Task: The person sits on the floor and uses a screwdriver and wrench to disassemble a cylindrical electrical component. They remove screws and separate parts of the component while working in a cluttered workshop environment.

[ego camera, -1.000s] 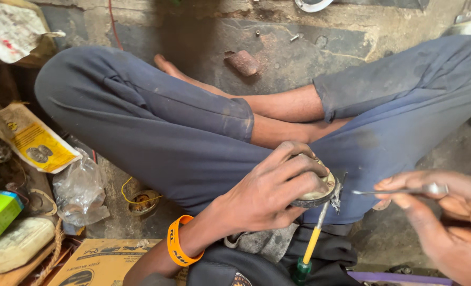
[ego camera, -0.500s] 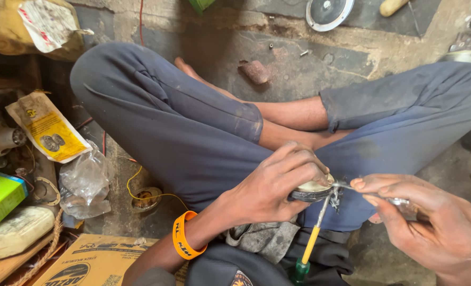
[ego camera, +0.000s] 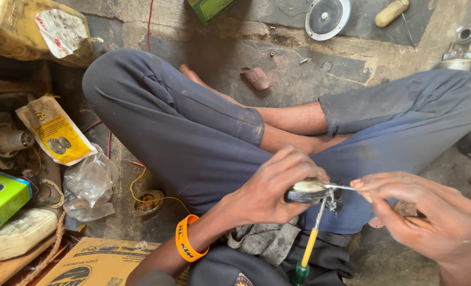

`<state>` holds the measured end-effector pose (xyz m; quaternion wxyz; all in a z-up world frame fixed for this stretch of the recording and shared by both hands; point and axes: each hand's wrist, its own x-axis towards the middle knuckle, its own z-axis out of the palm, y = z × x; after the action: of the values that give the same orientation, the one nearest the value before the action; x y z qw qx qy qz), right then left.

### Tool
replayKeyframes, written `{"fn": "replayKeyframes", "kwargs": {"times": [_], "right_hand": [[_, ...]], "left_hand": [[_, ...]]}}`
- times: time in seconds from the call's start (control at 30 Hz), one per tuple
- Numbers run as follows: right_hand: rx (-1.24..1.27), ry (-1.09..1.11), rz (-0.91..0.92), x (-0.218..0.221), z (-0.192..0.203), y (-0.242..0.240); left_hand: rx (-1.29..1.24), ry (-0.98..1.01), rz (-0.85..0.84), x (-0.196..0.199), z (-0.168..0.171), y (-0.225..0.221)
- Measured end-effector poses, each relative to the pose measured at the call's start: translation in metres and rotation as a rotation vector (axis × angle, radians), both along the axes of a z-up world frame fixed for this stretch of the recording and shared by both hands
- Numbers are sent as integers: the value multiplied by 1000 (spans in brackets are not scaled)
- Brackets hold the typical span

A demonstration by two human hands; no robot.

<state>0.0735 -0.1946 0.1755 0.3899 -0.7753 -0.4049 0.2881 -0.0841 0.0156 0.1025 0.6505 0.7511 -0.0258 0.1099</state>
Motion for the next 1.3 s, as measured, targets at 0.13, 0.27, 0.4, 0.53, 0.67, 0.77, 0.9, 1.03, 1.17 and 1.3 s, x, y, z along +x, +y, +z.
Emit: {"fn": "replayKeyframes", "kwargs": {"times": [0.13,0.27,0.4,0.53,0.67,0.77,0.9,1.03,1.17,1.3], "right_hand": [[-64,-109,182,9,-1,-8],[-97,19,165,22,-11,-19],[-127,70,179,30,-25,-33],[-183,224,133,39,-40,-44],[-67,524,55,45,-49,-40],[-151,437,107,40,-44,-29],[-261,235,-30,18,-32,-14],[-284,22,-223,-2,-35,-18],[-228,448,-554,-27,-43,-48],[-645,812,19,-84,-70,-67]], "left_hand": [[-29,39,-56,-2,-3,-4],[-52,40,-98,2,-3,-5],[-42,26,-140,1,-2,-2],[21,49,-208,6,1,0],[35,89,-239,10,11,3],[54,94,-227,11,12,5],[89,127,-204,9,5,8],[178,153,-201,10,-1,8],[180,217,-90,1,-7,8],[162,210,37,2,-18,8]]}}
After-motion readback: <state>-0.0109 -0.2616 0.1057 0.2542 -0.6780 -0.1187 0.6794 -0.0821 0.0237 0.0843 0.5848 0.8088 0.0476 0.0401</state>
